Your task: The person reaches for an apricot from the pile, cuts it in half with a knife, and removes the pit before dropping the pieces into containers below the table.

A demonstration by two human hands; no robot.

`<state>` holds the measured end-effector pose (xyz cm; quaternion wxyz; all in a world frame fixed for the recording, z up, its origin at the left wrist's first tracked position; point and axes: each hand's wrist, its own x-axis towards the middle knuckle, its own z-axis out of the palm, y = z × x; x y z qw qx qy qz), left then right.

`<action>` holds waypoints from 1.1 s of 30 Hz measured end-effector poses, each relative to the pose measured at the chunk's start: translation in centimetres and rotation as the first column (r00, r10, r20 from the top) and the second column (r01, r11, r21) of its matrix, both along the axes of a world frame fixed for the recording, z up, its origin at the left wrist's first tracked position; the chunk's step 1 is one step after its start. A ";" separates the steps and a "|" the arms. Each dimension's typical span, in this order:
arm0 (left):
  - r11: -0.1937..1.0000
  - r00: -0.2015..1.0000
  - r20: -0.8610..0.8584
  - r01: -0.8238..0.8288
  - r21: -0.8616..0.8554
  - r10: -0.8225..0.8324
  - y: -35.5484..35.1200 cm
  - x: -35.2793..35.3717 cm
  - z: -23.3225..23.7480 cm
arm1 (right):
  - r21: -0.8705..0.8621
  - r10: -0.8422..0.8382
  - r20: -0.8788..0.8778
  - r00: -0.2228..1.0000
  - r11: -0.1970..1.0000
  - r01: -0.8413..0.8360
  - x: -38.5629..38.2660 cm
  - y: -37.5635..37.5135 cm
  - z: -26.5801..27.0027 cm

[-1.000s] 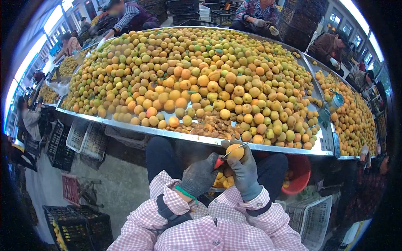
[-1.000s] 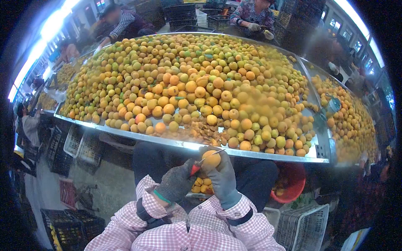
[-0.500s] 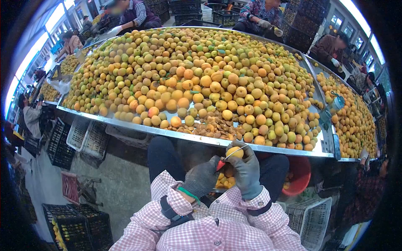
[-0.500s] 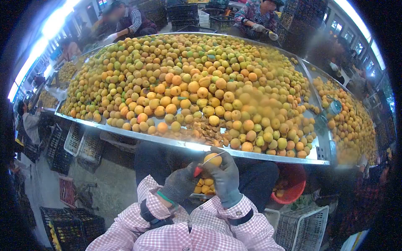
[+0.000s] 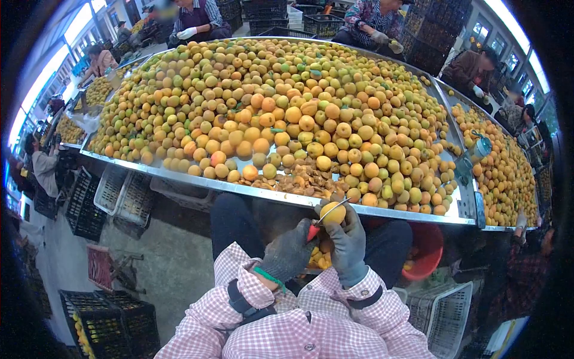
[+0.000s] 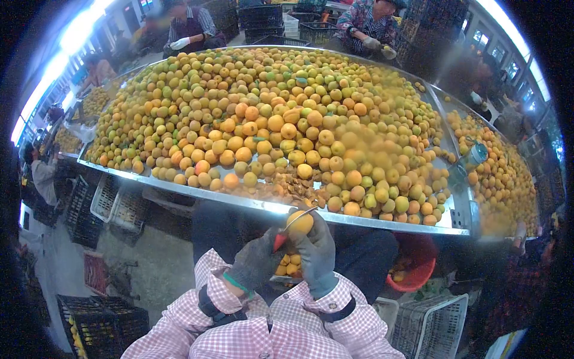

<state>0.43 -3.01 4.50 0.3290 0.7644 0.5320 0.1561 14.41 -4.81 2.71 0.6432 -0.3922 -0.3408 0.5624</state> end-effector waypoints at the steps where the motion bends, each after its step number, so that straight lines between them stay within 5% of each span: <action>1: 1.000 1.000 -0.010 -0.025 -0.007 0.025 -0.2 0.1 -0.3 | -0.003 -0.029 -0.090 0.996 1.000 0.029 -0.4 0.0 -0.2; 4: 0.998 0.997 -0.068 -0.033 -0.045 0.030 0.2 -0.3 -0.4 | -0.022 -0.015 -0.307 0.951 1.000 0.009 -1.1 -0.1 0.7; 8: 0.999 0.999 -0.020 -0.026 -0.018 0.026 0.8 -0.4 -2.8 | -0.054 -0.055 -0.275 0.960 0.998 0.042 -1.2 0.4 -0.6; 10: 0.998 0.996 0.068 -0.061 0.024 0.060 0.9 -0.6 -4.1 | -0.031 -0.086 0.168 0.982 0.995 0.092 0.2 0.7 -1.5; 11: 0.993 0.984 0.156 -0.098 0.062 0.087 1.1 -0.7 -4.3 | -0.031 -0.094 0.171 0.981 0.994 0.101 1.3 1.0 -1.7; 12: 0.995 0.985 0.157 -0.085 0.057 0.075 1.4 -1.1 -3.7 | -0.166 -0.105 -0.198 0.975 0.984 0.072 2.6 1.0 -1.9; 13: 0.983 0.953 0.302 -0.079 0.166 0.025 1.9 -1.7 -2.6 | -0.274 -0.150 -0.536 0.831 0.962 -0.004 3.3 1.0 -2.0; 14: 0.959 0.899 0.435 -0.090 0.269 -0.038 2.2 -2.0 -1.5 | -0.280 -0.161 -0.534 0.830 0.960 0.006 3.5 0.6 -2.1; 16: 0.983 0.925 0.381 -0.083 0.163 0.015 2.1 -1.9 -0.1 | -0.294 -0.073 -0.571 0.818 0.948 -0.121 3.7 0.1 -2.2; 18: 0.952 0.950 0.293 0.011 0.306 -0.105 2.0 -1.8 0.4 | -0.293 -0.014 -0.570 0.822 0.938 -0.187 3.4 -0.4 -1.5; 20: 0.951 0.947 0.267 0.095 0.294 -0.177 2.2 -2.0 1.0 | -0.135 0.294 -0.622 0.726 0.873 -0.469 3.8 -0.9 -1.5; 22: 0.945 0.938 0.245 0.178 0.274 -0.247 2.2 -1.9 1.5 | -0.023 0.381 -0.697 0.607 0.835 -0.550 3.8 -1.5 -1.5; 24: 0.945 0.942 0.218 0.194 0.263 -0.254 2.0 -1.7 2.0 | -0.325 0.158 -0.538 0.828 0.867 -0.377 2.6 -2.3 1.5; 26: 0.959 0.959 0.175 0.183 0.215 -0.222 1.9 -1.8 2.1 | -0.225 0.207 -0.645 0.735 0.869 -0.441 2.9 -3.0 2.0; 27: 0.971 0.973 0.129 0.169 0.168 -0.192 1.9 -1.9 2.0 | -0.230 0.241 -0.324 0.915 0.918 -0.323 2.7 -3.4 2.6; 28: 0.970 0.971 0.128 0.178 0.166 -0.200 1.9 -2.0 2.1 | -0.191 0.218 0.041 0.975 0.960 -0.206 2.7 -3.6 3.0; 29: 0.966 0.969 0.112 0.202 0.162 -0.222 1.8 -2.3 2.1 | -0.128 0.208 0.216 0.954 0.975 -0.184 3.2 -3.4 1.8; 33: 0.899 0.921 0.147 0.302 0.317 -0.361 2.1 -2.9 0.5 | -0.158 0.309 0.151 0.939 0.945 -0.286 5.0 -4.1 2.2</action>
